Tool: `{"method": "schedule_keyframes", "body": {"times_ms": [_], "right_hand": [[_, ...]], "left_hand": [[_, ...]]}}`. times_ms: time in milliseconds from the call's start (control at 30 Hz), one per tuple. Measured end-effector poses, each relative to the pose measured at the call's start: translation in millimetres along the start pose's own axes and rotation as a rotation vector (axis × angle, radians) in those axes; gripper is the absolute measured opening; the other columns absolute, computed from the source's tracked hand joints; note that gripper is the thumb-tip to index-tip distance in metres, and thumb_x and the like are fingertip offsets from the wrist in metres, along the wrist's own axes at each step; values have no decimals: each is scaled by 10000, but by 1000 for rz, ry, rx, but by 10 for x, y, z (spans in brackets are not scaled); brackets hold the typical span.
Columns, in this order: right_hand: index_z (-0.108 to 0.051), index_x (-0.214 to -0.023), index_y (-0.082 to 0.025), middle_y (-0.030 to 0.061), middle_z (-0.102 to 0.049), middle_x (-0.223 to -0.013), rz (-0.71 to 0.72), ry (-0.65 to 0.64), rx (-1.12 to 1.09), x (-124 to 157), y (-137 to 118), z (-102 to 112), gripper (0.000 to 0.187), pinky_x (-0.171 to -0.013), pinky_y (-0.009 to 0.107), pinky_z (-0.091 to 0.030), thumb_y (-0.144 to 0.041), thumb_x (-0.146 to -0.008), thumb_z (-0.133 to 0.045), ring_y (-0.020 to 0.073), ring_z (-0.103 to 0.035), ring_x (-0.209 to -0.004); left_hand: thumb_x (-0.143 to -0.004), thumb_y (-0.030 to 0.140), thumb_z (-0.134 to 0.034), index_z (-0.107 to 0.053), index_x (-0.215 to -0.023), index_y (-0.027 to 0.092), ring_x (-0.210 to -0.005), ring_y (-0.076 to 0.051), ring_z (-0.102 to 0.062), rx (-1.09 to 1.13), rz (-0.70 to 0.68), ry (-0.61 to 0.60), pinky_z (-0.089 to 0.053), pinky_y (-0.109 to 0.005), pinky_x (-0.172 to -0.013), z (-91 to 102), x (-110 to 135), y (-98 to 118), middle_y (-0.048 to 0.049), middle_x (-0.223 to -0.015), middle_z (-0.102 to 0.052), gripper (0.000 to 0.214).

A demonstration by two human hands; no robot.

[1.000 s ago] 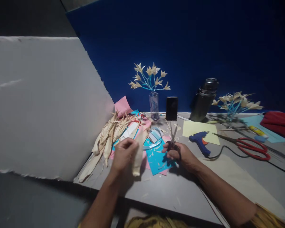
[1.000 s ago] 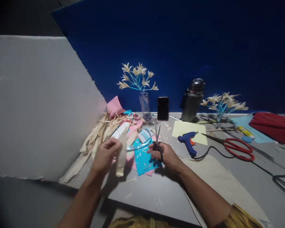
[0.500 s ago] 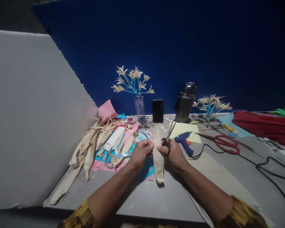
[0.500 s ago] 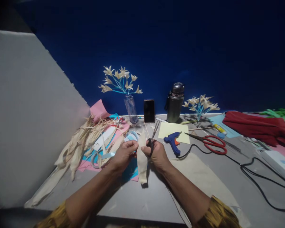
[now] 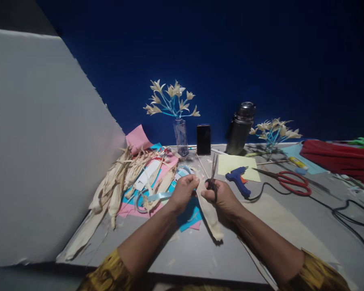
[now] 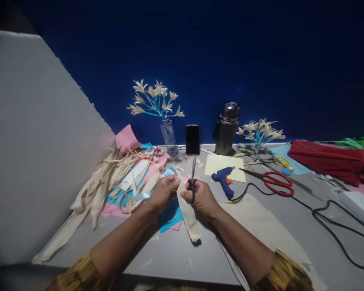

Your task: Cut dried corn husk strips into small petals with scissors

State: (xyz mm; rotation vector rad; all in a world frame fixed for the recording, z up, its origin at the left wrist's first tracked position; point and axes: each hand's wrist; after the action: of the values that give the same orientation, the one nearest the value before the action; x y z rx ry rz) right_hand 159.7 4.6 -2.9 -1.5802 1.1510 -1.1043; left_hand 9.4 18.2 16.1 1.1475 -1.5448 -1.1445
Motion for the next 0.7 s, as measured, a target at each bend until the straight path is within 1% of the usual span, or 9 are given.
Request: {"method": "schedule_keyframes", "body": {"times_ms": [167,333,467,533,567,600,633,667,700], "right_hand": [[-555,-785,-162,-75,-457,-563,10,-62,20,16,-36,-11,313,-476,214,-271,-290,-612,-781,68,-350,-494],[-551,-804,-174,-76,-476,-555,-50,-176,75,31,-64,56,318,-426,201,-246,-269,-612,-787,67,-370,-453],[-562,-797,-175,-76,-482,-545,-89,-239,85,46,-71,97,298,-412,195,-234,-236,-608,-785,64,-371,-437],[-562,-785,-174,-74,-484,-545,-96,-243,69,52,-64,83,303,-414,195,-230,-240,-602,-795,64,-373,-440],[-563,-783,-174,-74,-484,-544,-95,-228,53,54,-55,69,313,-416,195,-228,-250,-599,-804,65,-375,-443],[-564,-784,-174,-75,-482,-542,-91,-206,31,56,-44,53,328,-420,195,-229,-263,-595,-816,66,-376,-447],[-565,-787,-175,-76,-480,-542,-82,-181,9,55,-29,36,344,-425,196,-233,-278,-591,-830,68,-377,-454],[-566,-787,-176,-77,-478,-545,-70,-159,-9,53,-13,22,360,-432,197,-241,-291,-587,-842,68,-377,-460],[-568,-787,-176,-78,-480,-550,-56,-140,-19,48,4,13,372,-439,199,-254,-299,-583,-853,68,-377,-466]], "left_hand": [[-669,439,-825,-647,-701,121,-510,-66,-358,-105,20,-154,-249,-225,-504,62,-13,36,33,-560,-477,365],[-596,427,-873,-589,-587,123,-495,-73,-409,36,229,-324,-319,-236,-515,215,-12,80,27,-533,-471,416],[-618,331,-870,-589,-608,128,-494,-74,-447,96,259,-274,-361,-218,-511,471,-9,334,25,-541,-488,347],[-646,303,-854,-538,-591,149,-488,-58,-413,245,179,-155,-385,-207,-518,568,9,463,51,-553,-451,356],[-660,308,-848,-555,-624,154,-510,-61,-435,277,118,-82,-413,-209,-541,585,27,491,47,-585,-476,333],[-671,330,-844,-599,-695,156,-548,-71,-480,265,84,-27,-438,-216,-562,577,51,485,27,-650,-534,302],[-676,361,-842,-641,-783,157,-595,-87,-527,221,102,-3,-457,-226,-576,543,78,443,-1,-733,-593,306],[-682,403,-836,-663,-852,163,-628,-104,-559,185,131,4,-454,-227,-567,489,108,370,-22,-781,-620,342],[-677,421,-836,-671,-863,160,-643,-117,-573,156,168,-29,-446,-228,-555,424,137,277,-34,-786,-627,360]]}}
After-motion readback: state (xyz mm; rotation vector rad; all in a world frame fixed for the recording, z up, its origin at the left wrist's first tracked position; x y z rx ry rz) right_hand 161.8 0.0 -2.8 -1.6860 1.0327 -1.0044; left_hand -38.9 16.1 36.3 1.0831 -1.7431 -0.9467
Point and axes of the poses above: each hand's wrist, its own x-axis away from the middle knuckle, its own z-axis out of the back of the hand, y = z × x
